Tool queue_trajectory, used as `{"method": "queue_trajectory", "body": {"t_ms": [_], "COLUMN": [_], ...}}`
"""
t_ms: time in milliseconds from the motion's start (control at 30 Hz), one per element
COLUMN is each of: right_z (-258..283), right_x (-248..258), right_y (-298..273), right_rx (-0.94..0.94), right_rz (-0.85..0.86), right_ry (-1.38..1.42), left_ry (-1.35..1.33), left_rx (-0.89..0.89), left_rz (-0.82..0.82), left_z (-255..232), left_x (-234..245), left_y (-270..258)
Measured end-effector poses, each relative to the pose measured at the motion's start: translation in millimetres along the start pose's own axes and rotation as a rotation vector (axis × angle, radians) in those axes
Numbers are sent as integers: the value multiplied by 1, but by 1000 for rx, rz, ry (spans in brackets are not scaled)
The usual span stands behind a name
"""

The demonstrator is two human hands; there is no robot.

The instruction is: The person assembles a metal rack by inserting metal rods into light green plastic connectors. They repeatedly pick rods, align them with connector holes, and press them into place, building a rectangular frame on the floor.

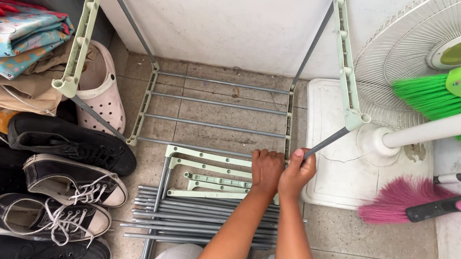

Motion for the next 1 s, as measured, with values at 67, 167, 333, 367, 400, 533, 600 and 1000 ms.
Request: {"method": "queue_trajectory", "body": {"t_ms": [67, 167, 333, 367, 400, 533, 600, 1000], "right_z": [10, 14, -4, -8, -10, -9, -19, -1], "right_x": [-7, -14, -9, -5, -4, 1, 7, 7], "right_y": [-12, -13, -4, -4, 3, 16, 19, 10], "right_rx": [65, 26, -113, -124, -123, -66, -213, -73], "right_rz": [-95, -177, -170, -135, -98, 235, 338, 6], "right_ry": [-80, -85, -46, 0, 54, -51, 24, 17], "left_ry": [20, 56, 79, 110, 99, 59, 35, 11], "left_rx": [-5, -85, -89, -83, -89, -104, -89, -50], "left_rz": [45, 139, 93, 89, 90, 66, 97, 118], "left_z": [-1, -2, 4, 4, 4, 6, 6, 2], "left_x": [-1, -3, -10, -12, -14, -10, -9, -2], "left_y": [-2, -1, -6, -11, -8, 6, 3, 2]}}
Point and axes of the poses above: each hand's wrist, its own y-axis towards the middle knuckle, its own x-axis out of the back of the hand, z = x × y, the point moved 5 cm from there along y, towards the middle knuckle, and after that the axes turned 7 degrees about -x, right-handed, at the moved point
